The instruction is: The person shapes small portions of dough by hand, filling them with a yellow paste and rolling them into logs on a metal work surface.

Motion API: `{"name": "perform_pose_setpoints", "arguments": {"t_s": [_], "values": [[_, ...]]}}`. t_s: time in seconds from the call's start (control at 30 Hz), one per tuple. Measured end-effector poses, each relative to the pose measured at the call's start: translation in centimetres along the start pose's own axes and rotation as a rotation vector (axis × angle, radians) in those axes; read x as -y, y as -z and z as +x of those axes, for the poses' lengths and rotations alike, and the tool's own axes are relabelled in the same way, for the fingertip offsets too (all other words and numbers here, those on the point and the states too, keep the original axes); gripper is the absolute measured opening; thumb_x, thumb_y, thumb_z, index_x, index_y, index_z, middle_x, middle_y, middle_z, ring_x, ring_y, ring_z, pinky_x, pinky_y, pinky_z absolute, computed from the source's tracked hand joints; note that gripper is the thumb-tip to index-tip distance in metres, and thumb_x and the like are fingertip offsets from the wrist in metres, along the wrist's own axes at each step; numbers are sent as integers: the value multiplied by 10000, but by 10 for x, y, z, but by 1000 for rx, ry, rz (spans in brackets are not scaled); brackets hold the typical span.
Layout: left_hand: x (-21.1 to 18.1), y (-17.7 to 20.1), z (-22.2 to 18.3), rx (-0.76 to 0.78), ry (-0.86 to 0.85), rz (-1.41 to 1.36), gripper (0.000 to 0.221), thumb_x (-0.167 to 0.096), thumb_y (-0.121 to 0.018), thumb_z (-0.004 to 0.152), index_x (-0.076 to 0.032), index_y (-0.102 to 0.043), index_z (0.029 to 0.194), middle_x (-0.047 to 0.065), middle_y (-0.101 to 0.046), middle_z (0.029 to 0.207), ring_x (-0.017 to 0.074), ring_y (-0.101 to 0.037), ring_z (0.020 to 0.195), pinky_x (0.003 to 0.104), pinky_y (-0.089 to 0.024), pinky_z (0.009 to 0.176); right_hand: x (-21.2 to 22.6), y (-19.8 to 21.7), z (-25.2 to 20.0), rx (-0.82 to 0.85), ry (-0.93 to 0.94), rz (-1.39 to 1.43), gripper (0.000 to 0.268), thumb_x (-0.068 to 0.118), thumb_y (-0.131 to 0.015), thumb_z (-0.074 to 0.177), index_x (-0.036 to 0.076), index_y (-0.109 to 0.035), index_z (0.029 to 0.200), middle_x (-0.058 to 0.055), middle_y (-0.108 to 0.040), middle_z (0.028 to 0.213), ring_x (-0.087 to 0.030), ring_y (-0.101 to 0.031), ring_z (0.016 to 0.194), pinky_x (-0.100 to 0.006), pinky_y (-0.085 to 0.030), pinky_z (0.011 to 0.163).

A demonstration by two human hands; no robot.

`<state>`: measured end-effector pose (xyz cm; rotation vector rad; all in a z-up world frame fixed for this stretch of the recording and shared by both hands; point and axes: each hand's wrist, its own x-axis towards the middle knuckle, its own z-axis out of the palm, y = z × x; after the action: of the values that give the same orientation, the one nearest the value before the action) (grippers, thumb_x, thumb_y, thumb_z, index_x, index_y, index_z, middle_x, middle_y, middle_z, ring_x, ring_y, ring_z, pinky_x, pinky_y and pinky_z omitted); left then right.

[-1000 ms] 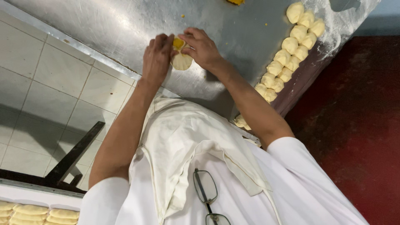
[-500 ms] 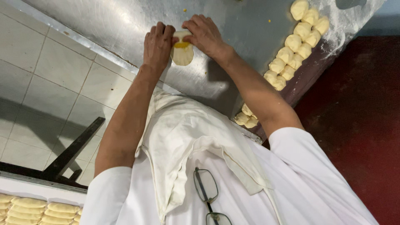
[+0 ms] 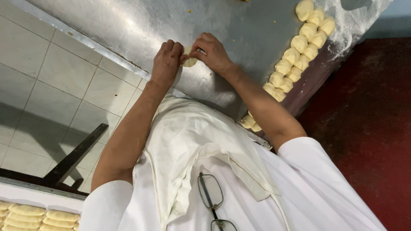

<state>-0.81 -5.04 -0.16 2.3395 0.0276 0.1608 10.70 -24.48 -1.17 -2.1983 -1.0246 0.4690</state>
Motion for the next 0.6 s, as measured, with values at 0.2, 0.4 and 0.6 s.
{"name": "perform_pose_setpoints", "arguments": {"t_s": [0.2,0.4,0.6], "values": [[4,-7,10,-20,-16,247,358,-243,-807,886,-95,-591,1130,109,-551,1019,295,-567,915,448,-471,758,4,8,11,-63,233,-275,446,254,-887,819,90,-658,1165,-50,-623,1138,-244,-583,1066,-419,-430,955],[12,-5,24,-97,-51,321,366,-279,-780,942,-107,-605,1214,84,-556,1144,284,-533,1005,451,-442,818,-8,8,31,-94,271,-360,443,260,-883,846,118,-696,1221,-30,-618,1137,-229,-578,1070,-416,-433,991],[8,-3,9,-207,-200,326,352,-195,-740,957,-64,-637,1267,82,-570,1180,282,-537,1110,424,-462,926,-7,0,6,-164,318,-360,392,249,-837,915,138,-712,1270,-24,-640,1189,-207,-579,1113,-383,-428,989]]}}
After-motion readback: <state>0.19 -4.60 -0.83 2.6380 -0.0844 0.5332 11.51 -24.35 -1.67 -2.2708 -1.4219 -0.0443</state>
